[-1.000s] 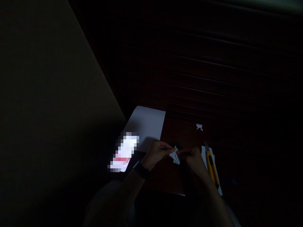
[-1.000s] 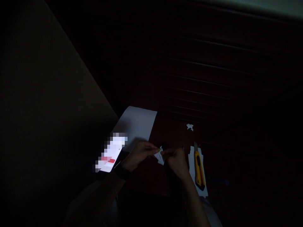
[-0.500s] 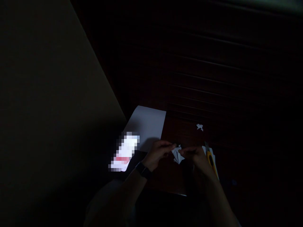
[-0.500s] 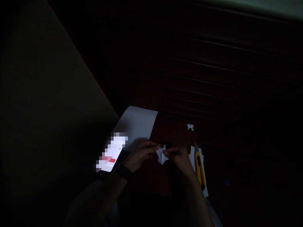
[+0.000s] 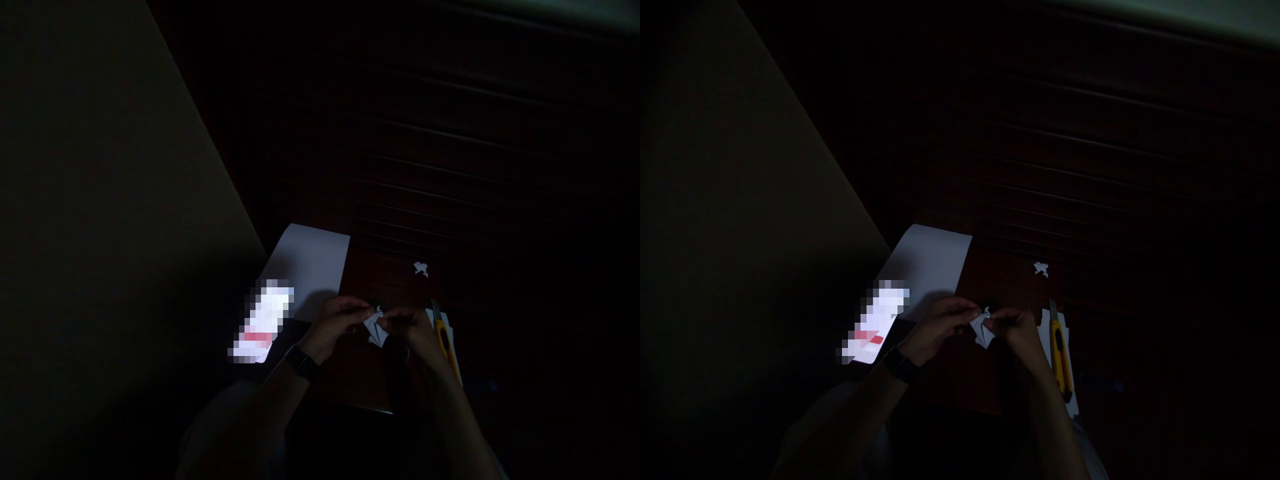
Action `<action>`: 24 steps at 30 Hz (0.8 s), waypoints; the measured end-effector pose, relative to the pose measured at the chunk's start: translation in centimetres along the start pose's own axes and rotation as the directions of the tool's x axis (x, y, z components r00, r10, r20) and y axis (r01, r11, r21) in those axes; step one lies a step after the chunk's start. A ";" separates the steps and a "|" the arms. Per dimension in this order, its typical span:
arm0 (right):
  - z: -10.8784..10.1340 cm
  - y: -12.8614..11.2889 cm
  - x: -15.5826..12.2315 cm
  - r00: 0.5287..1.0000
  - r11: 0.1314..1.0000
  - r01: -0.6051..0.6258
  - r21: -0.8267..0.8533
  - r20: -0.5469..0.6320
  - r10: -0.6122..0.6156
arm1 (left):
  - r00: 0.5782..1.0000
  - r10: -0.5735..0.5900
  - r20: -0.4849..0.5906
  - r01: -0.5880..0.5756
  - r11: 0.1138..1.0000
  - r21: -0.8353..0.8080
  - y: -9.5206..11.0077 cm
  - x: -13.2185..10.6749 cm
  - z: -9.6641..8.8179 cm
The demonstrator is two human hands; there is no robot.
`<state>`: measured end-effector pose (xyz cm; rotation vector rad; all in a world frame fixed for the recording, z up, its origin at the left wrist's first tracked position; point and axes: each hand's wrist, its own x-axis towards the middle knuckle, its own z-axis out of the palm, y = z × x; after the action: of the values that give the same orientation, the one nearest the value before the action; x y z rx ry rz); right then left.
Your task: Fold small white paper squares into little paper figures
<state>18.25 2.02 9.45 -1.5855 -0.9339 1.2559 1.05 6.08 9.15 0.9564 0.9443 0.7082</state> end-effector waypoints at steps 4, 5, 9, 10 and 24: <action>-0.1 0.0 0.0 0.999 0.997 0.030 -0.074 0.024 -0.028 | 0.999 0.038 0.012 -0.039 0.997 0.074 0.0 0.0 0.2; -0.1 0.0 0.0 0.999 0.995 0.030 -0.095 0.038 -0.027 | 0.999 0.043 0.014 -0.044 0.995 0.092 0.0 0.0 0.3; 0.0 0.0 0.0 0.998 0.995 -0.001 -0.104 0.065 0.008 | 0.999 0.025 0.028 -0.027 0.993 0.111 0.0 0.0 0.3; 0.0 0.0 0.0 0.997 0.996 -0.012 -0.086 0.073 0.018 | 0.999 0.016 0.033 -0.020 0.994 0.104 -0.1 0.0 0.2; -0.7 -1.0 -0.8 0.986 1.000 -0.017 0.007 0.166 0.016 | 0.988 -0.088 0.129 0.085 0.996 0.029 0.3 0.0 -0.6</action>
<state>18.74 1.54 10.74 -1.5023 -1.0194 1.4187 0.52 6.42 9.26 0.9649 0.8750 0.5555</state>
